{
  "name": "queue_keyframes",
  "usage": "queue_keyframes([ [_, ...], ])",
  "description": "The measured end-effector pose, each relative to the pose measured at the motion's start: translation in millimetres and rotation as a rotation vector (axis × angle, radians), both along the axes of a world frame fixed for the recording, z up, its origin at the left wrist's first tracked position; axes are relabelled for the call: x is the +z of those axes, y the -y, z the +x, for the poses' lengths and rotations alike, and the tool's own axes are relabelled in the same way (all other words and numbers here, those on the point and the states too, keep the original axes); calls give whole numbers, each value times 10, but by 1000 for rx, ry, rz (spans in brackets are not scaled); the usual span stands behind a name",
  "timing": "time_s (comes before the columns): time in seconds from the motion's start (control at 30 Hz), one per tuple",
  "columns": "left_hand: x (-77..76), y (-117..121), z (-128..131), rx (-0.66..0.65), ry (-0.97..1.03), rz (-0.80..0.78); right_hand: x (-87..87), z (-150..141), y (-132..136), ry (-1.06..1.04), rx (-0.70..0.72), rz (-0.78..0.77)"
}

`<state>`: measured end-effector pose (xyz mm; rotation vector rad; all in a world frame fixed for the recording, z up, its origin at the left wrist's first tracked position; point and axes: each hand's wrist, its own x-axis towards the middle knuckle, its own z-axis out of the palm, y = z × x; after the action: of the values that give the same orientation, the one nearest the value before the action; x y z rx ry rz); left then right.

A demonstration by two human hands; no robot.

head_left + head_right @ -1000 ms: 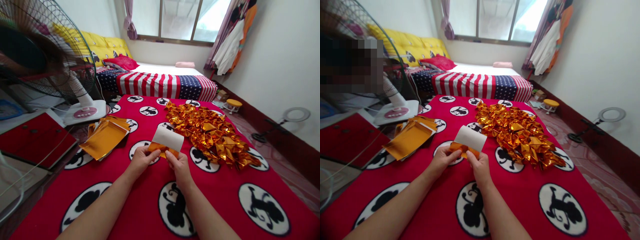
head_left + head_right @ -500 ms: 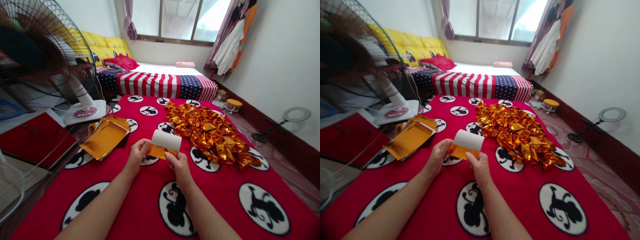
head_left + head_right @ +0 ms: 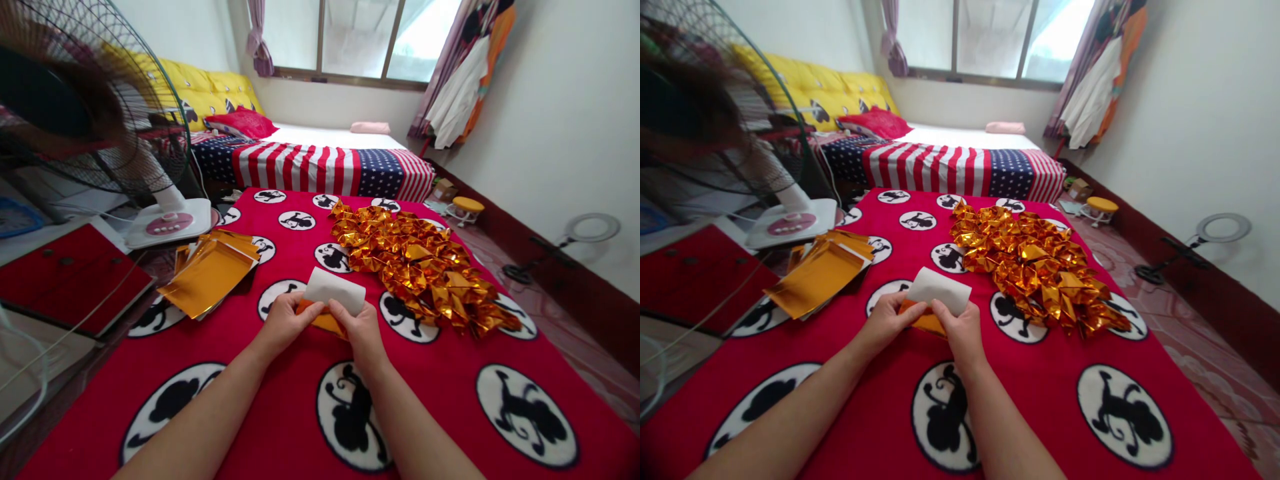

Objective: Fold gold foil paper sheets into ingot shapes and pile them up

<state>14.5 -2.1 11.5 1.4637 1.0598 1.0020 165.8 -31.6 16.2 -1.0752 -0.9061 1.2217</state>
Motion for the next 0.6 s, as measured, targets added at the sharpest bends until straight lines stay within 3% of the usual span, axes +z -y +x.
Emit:
queue_keyframes([
  [0.17, -34, -21, -12, 27, 4, -6, -52, 11, -30, 48, 49, 29],
  [0.6, -8, -21, -36, 190, -186, 222, -44, 0, -28, 87, 65, 27],
])
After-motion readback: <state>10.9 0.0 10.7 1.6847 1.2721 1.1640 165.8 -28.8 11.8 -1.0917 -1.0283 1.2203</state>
